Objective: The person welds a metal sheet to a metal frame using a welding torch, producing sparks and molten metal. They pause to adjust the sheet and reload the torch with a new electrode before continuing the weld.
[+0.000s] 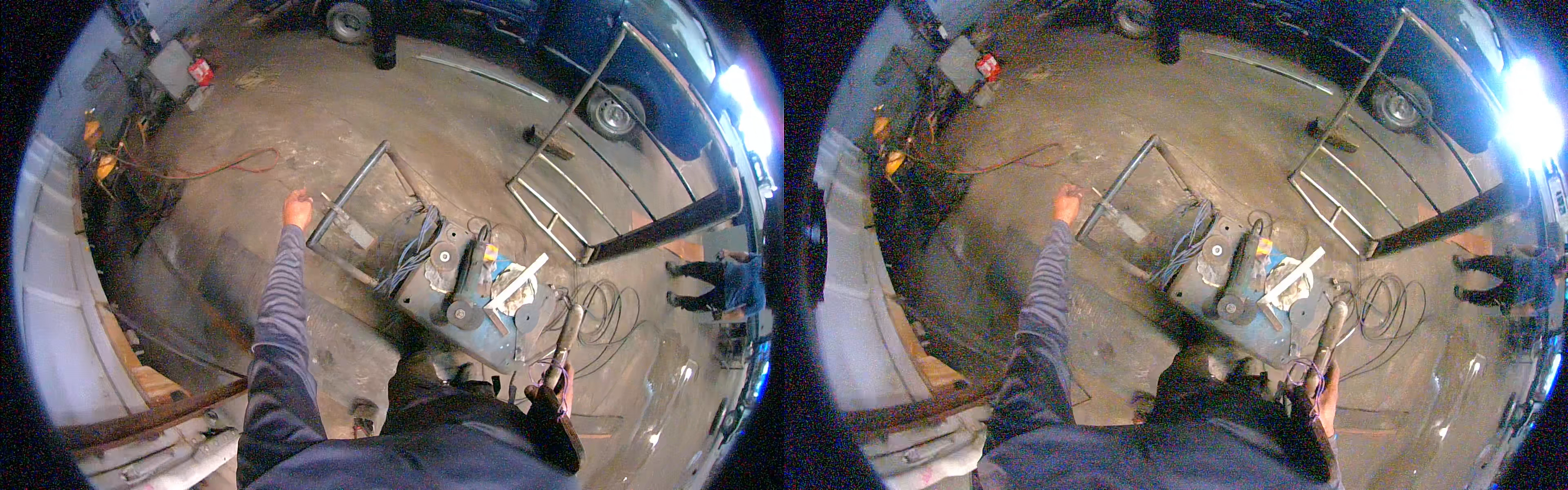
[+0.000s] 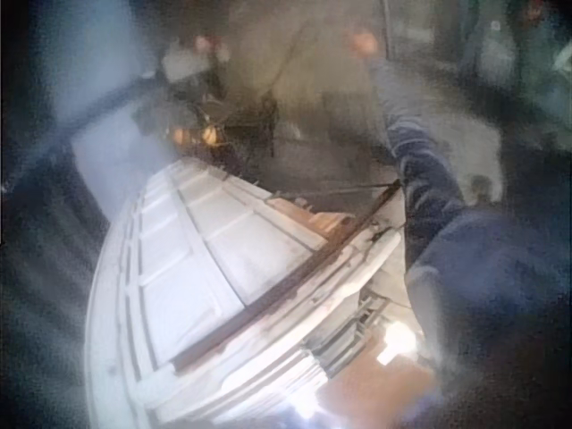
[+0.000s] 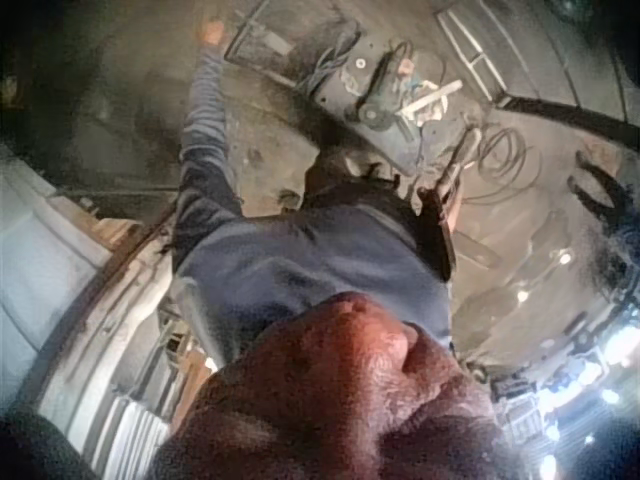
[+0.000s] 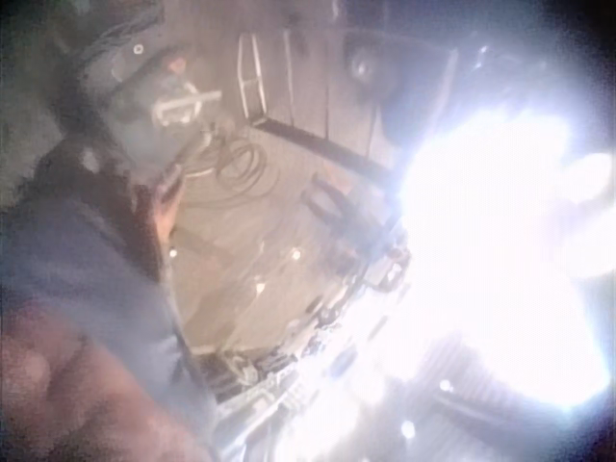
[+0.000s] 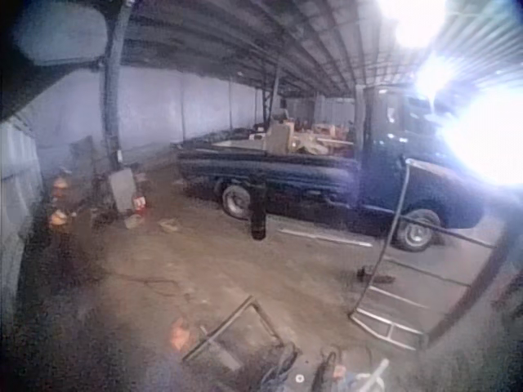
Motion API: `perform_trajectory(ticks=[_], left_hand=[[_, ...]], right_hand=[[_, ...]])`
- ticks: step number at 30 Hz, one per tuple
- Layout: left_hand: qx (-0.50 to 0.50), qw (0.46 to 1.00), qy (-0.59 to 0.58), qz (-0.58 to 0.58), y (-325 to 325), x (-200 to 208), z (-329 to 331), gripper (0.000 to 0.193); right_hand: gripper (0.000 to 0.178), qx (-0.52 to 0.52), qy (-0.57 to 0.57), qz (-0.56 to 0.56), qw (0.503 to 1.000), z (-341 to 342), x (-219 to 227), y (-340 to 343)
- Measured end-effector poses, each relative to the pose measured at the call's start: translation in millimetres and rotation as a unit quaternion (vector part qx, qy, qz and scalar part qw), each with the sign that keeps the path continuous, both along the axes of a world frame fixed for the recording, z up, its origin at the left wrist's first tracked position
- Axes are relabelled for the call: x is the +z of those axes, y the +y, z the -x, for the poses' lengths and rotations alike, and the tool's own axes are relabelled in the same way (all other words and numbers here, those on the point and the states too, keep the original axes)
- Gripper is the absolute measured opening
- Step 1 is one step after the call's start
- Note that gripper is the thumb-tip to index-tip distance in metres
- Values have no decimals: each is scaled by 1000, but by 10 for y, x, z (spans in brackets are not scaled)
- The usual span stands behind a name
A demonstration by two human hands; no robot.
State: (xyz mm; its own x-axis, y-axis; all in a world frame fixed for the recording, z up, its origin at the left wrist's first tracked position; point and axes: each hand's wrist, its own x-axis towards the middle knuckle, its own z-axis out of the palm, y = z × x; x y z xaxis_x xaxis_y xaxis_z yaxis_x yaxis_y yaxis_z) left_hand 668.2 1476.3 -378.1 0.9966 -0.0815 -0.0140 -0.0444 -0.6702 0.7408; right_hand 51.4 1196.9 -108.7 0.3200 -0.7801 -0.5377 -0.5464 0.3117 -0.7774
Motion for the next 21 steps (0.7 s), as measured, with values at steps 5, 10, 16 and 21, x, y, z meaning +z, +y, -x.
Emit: perform_trajectory(ticks=[5,10,16,21], left_hand=[[-13,987,138,81,-219,-416,-186,37],[-92,966,200,134,-404,-314,-188,26],[-115,987,97,63,-451,-187,-402,18],[-102,979,81,158,-292,686,-439,14]], right_hand=[[95,-14,37,27,999,224,-97,5],[95,-85,71,-12,994,363,-170,70],[85,-153,27,-31,987,449,-311,50],[37,-110,-15,59,992,929,-869,-115]])
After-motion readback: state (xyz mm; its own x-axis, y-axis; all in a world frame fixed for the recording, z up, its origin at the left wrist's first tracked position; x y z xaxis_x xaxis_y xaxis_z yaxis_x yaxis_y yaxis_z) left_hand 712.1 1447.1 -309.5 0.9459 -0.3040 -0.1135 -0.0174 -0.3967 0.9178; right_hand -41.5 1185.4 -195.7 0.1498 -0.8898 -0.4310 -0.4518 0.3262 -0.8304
